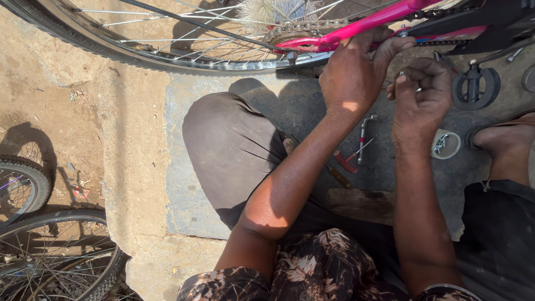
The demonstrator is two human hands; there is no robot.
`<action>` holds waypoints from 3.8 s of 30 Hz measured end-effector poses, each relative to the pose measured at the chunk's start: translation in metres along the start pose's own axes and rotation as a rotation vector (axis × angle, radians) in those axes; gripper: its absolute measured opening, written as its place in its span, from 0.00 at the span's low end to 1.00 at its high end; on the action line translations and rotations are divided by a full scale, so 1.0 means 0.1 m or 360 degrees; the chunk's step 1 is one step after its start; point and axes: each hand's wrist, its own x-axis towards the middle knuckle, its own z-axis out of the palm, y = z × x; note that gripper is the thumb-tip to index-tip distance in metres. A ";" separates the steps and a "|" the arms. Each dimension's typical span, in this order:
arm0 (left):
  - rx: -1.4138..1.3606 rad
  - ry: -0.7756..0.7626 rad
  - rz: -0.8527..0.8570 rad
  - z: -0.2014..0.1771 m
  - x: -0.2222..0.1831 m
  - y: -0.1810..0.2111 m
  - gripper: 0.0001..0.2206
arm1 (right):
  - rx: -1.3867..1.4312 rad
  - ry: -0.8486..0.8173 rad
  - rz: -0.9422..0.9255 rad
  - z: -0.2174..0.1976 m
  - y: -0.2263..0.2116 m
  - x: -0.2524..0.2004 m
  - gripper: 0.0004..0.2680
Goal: The person unscrews components from a pink bicycle using a screwdriver and wrench, then selects small metal parts from a container by hand.
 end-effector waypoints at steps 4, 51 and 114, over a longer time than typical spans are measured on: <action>-0.0111 0.0074 0.0066 0.00 -0.04 -0.01 0.22 | -0.0624 -0.0044 -0.0451 0.01 -0.40 0.11 0.04; -0.1028 -0.0055 0.0144 -0.30 -0.03 0.20 0.09 | -0.1340 -0.0754 -0.0324 0.32 -1.14 1.04 0.11; -0.0715 0.0139 0.0746 -0.12 0.03 -0.05 0.13 | -0.0433 -0.0345 -0.0836 0.17 -0.84 0.72 0.07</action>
